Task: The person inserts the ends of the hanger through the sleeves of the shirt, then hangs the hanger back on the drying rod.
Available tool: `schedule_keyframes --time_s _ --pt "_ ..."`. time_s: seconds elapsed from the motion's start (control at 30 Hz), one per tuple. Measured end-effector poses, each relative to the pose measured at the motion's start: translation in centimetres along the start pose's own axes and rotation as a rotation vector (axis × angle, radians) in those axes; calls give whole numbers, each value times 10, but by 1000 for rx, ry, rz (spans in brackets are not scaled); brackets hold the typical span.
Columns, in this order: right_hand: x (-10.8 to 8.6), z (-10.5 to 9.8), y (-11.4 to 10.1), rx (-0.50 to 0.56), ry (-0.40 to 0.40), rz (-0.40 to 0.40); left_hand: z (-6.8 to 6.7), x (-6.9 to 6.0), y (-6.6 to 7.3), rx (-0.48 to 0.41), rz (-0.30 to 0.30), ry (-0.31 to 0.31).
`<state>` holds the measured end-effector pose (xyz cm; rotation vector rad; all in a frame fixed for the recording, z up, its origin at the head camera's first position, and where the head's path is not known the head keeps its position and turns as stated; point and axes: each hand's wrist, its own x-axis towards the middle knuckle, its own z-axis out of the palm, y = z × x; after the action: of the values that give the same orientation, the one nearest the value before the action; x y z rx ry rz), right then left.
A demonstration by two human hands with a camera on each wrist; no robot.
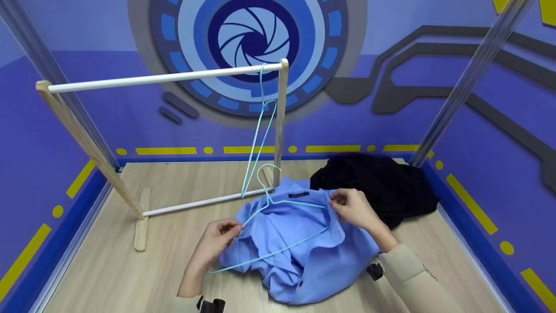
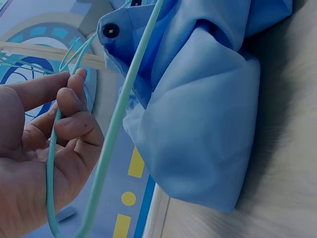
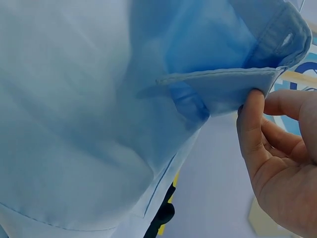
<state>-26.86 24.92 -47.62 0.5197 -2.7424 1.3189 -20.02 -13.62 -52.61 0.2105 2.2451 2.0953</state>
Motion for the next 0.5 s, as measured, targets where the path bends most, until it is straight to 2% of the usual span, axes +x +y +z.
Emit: schedule_keyframes --time_s 0.3,0.5 --pt "1 5 -2 -17 -12 -49 8 3 2 69 52 2" --pt "1 7 -3 -6 -22 -56 16 8 1 70 88 -4"
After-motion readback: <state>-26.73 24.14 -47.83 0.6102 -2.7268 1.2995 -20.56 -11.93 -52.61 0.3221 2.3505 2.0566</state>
